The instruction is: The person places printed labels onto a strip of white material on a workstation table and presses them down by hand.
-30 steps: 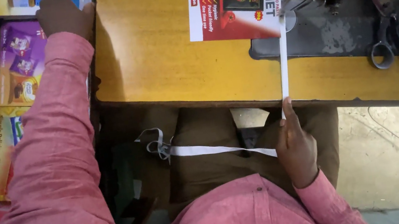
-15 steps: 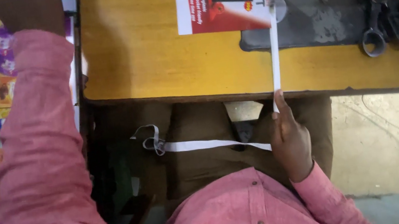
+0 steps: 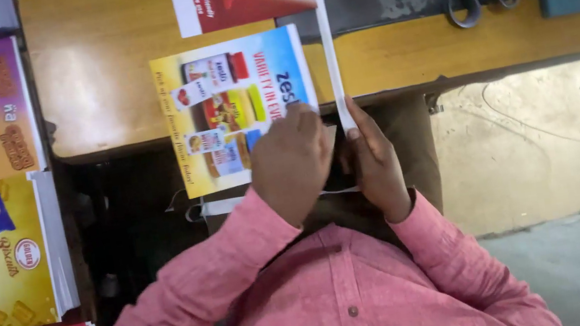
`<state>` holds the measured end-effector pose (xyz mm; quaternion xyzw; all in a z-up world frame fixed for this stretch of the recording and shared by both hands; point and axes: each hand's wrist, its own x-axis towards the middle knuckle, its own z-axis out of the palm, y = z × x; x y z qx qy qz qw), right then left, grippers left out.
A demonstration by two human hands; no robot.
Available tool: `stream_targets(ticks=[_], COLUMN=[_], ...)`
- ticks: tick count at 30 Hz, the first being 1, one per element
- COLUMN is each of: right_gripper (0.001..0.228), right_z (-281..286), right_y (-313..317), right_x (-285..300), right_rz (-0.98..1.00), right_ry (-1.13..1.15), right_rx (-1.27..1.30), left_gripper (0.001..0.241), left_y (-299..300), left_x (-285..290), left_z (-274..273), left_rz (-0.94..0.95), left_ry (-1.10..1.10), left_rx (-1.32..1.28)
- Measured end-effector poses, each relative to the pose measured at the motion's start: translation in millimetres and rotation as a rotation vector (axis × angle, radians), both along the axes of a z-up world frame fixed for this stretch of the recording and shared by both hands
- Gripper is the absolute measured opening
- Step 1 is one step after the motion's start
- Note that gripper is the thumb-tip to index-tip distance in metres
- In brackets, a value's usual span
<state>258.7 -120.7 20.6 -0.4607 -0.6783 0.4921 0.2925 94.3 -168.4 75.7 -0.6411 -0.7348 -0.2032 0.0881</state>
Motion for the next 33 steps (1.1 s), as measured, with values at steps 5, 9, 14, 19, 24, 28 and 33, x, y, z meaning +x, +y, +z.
stream_targets(ticks=[5,9,14,19,24,28,33], right_gripper=[0.048,0.050,0.051,0.062,0.065,0.065,0.064], right_z=[23,39,16,1,-2,-1,1], right_y=[1,0,-3,-1,-1,-3,-2], right_x=[-10,-15,-8,-1,4,4,3], right_rz=[-0.032,-0.029,-0.030,0.014,0.057,0.062,0.075], right_ry=[0.255,0.448,0.375,0.299,0.124,0.114,0.106], right_rx=[-0.089,-0.267,-0.179,-0.167,-0.141,-0.134,-0.113], left_gripper=[0.028,0.057,0.045,0.033,0.030,0.028,0.027], left_y=[6,6,33,75,84,85,89], left_x=[33,19,-37,-60,-50,-49,-52], left_z=[-46,-22,-12,-47,-61,-62,-62], left_rz=[-0.167,-0.258,-0.427,-0.423,-0.406,-0.376,-0.382], left_ry=[-0.137,-0.215,-0.133,-0.100,-0.127,-0.109,-0.106], left_rx=[0.075,0.012,-0.115,-0.116,-0.080,-0.086,-0.061])
